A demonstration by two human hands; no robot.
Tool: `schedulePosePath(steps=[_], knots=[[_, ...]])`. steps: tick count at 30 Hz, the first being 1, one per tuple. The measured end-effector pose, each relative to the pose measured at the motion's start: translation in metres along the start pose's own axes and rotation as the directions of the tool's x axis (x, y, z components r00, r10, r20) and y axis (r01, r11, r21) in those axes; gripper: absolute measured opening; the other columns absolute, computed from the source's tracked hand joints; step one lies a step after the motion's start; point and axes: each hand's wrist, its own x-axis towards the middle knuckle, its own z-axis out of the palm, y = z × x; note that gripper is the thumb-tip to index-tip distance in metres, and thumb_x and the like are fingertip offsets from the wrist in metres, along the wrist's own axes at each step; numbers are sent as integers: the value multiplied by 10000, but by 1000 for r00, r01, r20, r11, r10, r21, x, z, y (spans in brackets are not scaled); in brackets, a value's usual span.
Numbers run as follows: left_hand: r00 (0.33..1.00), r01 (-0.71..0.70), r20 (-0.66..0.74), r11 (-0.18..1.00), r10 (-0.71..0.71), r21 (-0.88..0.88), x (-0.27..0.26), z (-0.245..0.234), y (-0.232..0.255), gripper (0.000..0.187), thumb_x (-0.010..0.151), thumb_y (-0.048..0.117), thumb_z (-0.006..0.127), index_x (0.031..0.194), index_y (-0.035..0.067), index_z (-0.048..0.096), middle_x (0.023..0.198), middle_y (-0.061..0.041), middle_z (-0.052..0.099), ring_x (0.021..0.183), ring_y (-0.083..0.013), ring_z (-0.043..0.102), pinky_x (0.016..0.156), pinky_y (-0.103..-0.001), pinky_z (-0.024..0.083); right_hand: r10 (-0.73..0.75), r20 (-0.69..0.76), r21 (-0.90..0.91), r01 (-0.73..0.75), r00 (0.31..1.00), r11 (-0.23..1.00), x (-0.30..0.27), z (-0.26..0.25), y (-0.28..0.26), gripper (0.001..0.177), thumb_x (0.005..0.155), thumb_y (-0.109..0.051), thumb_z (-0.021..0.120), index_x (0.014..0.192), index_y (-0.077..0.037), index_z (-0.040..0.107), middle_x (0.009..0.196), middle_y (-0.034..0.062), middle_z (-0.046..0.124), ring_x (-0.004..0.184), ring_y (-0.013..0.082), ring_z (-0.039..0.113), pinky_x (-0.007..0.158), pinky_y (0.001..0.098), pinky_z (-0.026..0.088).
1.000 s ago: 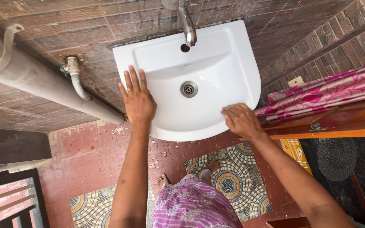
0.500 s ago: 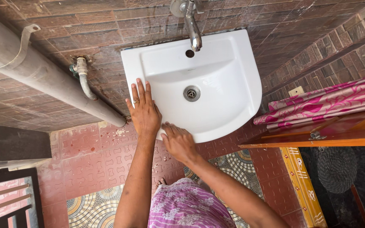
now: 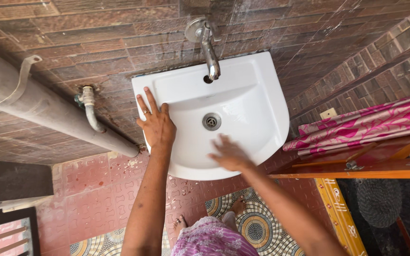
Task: The person cleans a white wall-mounted sink by hand, scrubbing the basin and rim, then rinsing with water from the faucet. They also wipe the flexible drain pipe underneath the sink before finishing by rinsing their hands.
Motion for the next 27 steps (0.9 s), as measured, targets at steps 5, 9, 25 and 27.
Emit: schedulePosePath(steps=[5,9,25,27], knots=[[1000,12,16,1000,-11,-24,1,2,-1,321,863,190,642,1182,172,661,1706,-166,4,1552,-422,49,982,-617,457,-379,-338,193,457,862,868,66,23,-87,801,1045,-585,256,1633,-125,-37,1718,135,-112,1573,329,-111,1255,521,9],[1000,19,17,999,-18,-46,-2,2,1,382,874,30,591,1199,213,673,1728,-136,6,1569,-410,52,986,-592,458,-463,-325,-94,458,825,884,72,-4,-40,849,1007,-600,396,1656,-182,43,1733,58,-49,1591,288,-66,1283,489,6],[999,26,-23,996,-28,-86,-2,6,0,370,877,6,589,1161,212,707,1729,-135,22,1570,-396,51,1007,-585,441,-106,-258,81,131,960,988,-15,26,-58,709,1072,-500,198,1565,8,215,1654,192,208,1526,308,238,1213,463,277],[999,21,-45,996,-25,-87,0,7,0,331,898,23,593,1149,201,715,1734,-137,25,1575,-398,58,995,-586,450,-237,-554,56,320,798,946,-10,48,-107,577,1104,-334,230,1489,55,413,1536,242,462,1385,345,505,1071,444,494]])
